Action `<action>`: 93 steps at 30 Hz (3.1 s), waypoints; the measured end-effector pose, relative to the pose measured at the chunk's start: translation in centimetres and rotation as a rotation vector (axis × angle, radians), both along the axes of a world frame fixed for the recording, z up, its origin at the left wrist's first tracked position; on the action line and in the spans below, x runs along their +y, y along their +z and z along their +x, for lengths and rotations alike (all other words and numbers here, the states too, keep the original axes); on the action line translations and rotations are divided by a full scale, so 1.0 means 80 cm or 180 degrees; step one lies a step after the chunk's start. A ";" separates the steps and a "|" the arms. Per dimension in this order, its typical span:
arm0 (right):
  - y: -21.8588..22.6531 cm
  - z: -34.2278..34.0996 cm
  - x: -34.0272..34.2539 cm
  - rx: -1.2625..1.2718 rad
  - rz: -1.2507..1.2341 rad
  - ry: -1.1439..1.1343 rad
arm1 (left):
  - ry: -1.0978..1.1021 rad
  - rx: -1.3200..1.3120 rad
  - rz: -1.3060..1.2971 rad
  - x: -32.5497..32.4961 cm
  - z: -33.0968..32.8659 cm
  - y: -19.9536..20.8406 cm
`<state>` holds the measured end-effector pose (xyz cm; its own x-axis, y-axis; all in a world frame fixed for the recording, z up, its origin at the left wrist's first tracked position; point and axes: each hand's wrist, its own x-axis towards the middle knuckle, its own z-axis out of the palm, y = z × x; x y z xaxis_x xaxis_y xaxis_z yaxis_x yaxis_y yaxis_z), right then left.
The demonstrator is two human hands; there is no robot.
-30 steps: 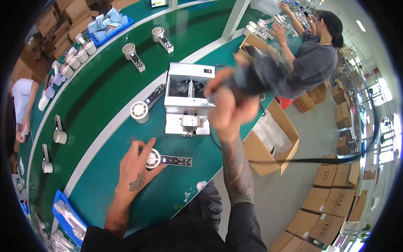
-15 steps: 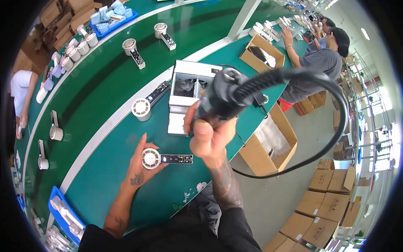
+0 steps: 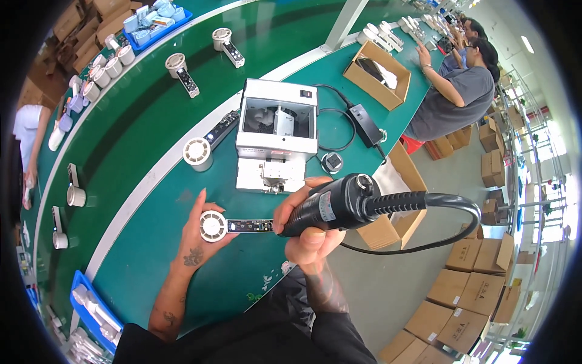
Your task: The person fastens electronic components onto a circuit board using an electric screwdriver to drive screws from an automatic screw feeder.
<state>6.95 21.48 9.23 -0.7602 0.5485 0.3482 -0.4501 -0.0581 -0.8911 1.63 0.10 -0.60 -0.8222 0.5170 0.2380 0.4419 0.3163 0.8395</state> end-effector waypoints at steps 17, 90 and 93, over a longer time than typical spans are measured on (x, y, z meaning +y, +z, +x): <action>-0.040 0.016 -0.009 0.0886 -0.0463 0.0302 | 0.0001 0.0010 -0.0006 -0.001 -0.001 0.002; 0.018 -0.058 -0.004 0.0490 0.0167 0.0302 | 0.0026 0.0005 -0.0195 0.021 -0.003 0.007; 0.024 -0.059 -0.034 0.0494 -0.0129 0.0532 | 0.0003 0.0076 -0.0230 0.021 -0.004 0.007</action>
